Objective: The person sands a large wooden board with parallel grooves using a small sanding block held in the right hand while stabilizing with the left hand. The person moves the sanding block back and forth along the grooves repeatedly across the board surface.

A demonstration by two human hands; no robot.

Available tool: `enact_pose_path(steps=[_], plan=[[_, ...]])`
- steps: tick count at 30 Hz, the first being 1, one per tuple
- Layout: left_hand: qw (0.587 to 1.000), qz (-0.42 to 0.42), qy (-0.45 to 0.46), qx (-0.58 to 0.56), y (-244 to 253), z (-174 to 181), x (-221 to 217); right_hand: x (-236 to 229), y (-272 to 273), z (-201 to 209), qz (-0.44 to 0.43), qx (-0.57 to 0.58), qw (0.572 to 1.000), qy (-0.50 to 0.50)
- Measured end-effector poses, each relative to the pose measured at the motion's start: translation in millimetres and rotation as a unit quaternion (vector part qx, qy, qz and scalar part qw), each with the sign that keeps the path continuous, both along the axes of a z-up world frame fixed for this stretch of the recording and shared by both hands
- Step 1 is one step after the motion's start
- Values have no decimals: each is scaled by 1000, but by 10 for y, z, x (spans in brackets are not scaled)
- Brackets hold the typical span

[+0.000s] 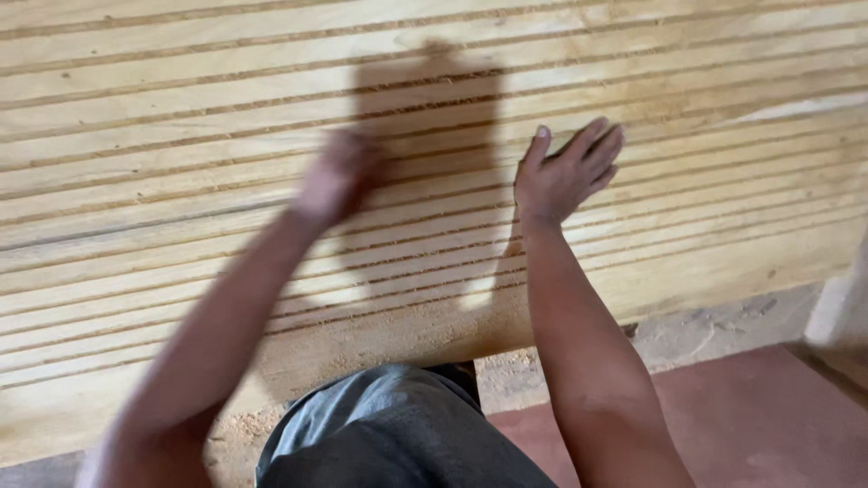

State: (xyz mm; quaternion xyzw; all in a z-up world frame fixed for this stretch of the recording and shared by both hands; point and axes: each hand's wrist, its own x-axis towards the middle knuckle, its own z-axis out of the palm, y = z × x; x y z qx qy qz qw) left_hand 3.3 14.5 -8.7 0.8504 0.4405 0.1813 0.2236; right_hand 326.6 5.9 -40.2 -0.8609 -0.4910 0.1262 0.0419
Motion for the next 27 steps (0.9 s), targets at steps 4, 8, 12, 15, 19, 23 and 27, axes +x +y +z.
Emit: enact_pose_path(steps=[4, 8, 12, 15, 19, 23, 27], plan=[[1000, 24, 11, -5, -120, 225, -542, -45, 18, -61, 1, 4, 1000, -7], [999, 13, -53, 4, 39, -17, 251, -10, 5, -89, -3, -2, 1000, -8], [999, 10, -27, 22, 298, -287, 1459, -30, -21, -82, 7, -14, 1000, -4], [999, -17, -28, -6, 407, -269, 1581, 11, 33, -55, 2, -1, 1000, -5], [997, -21, -69, -29, 251, -55, 674, -6, -19, -103, 8, 11, 1000, -10], [998, -3, -50, -40, 155, -17, 538, 3, -62, -171, 7, 27, 999, -21], [996, -36, -86, -8, 378, -264, 1396, 12, -19, -213, 1, 36, 999, -28]])
